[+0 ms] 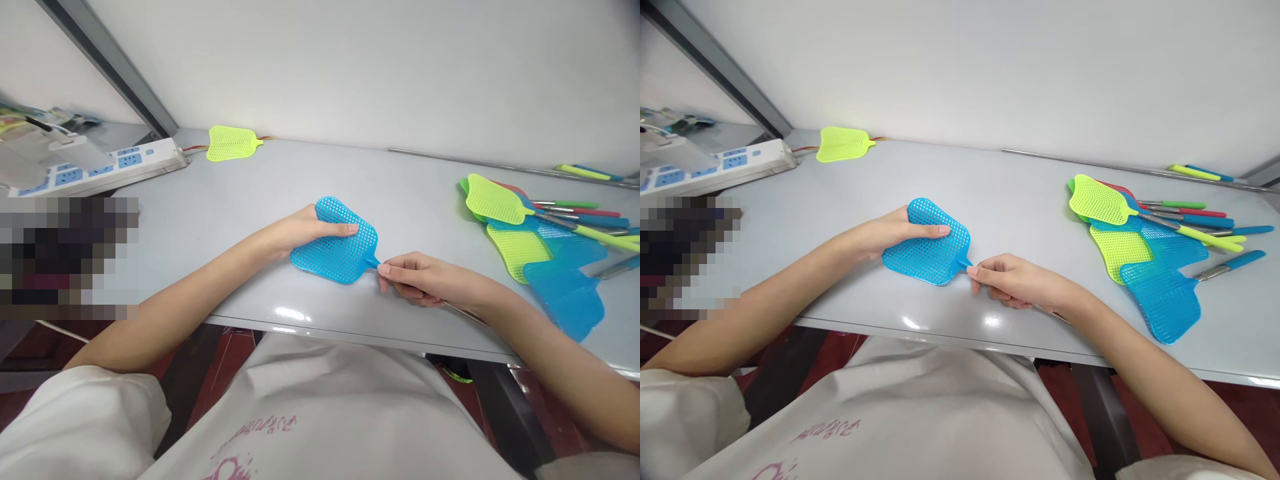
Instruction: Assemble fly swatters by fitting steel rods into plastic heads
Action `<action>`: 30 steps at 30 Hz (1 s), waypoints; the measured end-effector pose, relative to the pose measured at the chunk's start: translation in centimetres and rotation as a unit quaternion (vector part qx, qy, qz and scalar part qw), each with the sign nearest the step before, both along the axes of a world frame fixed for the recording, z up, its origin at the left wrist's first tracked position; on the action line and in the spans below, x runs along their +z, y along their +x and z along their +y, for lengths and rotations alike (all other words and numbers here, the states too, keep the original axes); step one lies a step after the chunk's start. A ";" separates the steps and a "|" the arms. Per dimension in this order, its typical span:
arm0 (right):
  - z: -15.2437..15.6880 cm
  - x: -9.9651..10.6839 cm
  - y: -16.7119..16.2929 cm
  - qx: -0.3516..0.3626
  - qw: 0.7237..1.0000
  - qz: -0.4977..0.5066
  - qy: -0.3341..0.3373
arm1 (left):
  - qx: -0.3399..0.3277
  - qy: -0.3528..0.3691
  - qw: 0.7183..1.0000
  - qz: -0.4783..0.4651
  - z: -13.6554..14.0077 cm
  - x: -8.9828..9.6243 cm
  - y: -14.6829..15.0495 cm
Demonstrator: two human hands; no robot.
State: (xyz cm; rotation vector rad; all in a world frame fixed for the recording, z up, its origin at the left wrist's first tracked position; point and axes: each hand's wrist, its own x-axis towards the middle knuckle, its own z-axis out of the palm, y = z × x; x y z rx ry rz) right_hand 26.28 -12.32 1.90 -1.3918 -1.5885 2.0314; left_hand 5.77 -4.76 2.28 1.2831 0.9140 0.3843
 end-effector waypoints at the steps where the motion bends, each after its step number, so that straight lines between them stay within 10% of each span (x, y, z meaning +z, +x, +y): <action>1: 0.0 0.0 0.0 0.001 1.000 -0.001 0.001 | 0.000 0.002 1.000 -0.001 0.0 0.0 0.0; 30: -0.1 0.1 0.0 0.008 1.000 -0.021 0.014 | -0.013 0.014 1.000 -0.012 -0.2 0.1 0.1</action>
